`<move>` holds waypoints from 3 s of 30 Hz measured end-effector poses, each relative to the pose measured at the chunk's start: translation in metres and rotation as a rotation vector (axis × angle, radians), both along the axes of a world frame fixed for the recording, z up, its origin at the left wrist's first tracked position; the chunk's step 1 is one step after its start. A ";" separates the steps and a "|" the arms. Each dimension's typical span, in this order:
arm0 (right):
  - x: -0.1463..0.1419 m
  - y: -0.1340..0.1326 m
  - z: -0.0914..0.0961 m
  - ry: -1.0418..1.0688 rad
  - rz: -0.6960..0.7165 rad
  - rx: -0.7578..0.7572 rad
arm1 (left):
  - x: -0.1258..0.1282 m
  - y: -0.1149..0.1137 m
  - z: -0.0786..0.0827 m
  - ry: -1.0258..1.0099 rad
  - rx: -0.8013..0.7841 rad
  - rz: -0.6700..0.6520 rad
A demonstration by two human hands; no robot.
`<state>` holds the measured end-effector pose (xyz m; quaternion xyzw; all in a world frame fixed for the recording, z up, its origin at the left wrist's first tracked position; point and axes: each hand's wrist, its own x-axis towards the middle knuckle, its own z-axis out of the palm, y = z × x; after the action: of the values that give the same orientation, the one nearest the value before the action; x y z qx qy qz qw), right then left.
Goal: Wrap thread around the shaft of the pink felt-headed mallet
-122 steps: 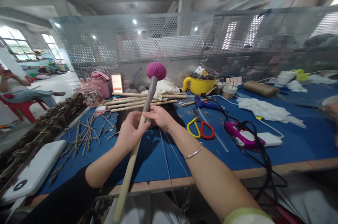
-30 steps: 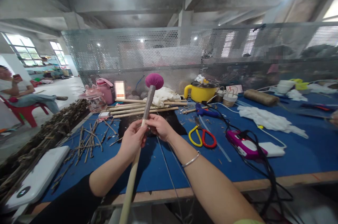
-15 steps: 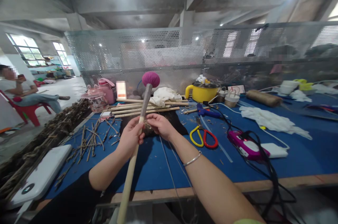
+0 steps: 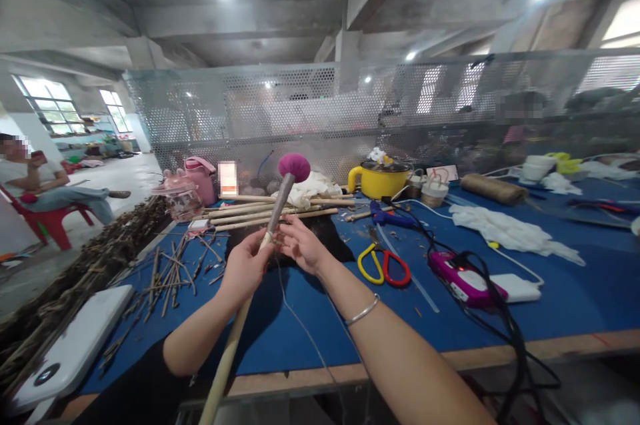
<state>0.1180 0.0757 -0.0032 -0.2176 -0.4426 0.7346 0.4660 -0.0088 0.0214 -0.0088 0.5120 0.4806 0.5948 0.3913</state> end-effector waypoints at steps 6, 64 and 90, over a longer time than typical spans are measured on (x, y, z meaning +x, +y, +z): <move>-0.007 -0.006 -0.003 -0.200 0.032 -0.006 | -0.001 -0.005 -0.001 0.445 0.103 0.024; -0.004 0.000 -0.008 -0.516 -0.077 0.114 | 0.000 0.008 -0.009 0.076 -0.295 -0.236; 0.026 0.003 -0.011 -0.455 0.247 0.091 | -0.011 0.007 -0.007 -0.066 -0.524 -0.530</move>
<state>0.1439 0.0784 -0.0141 -0.3002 -0.5918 0.6975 0.2707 -0.0196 0.0281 -0.0160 0.4816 0.4544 0.3460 0.6647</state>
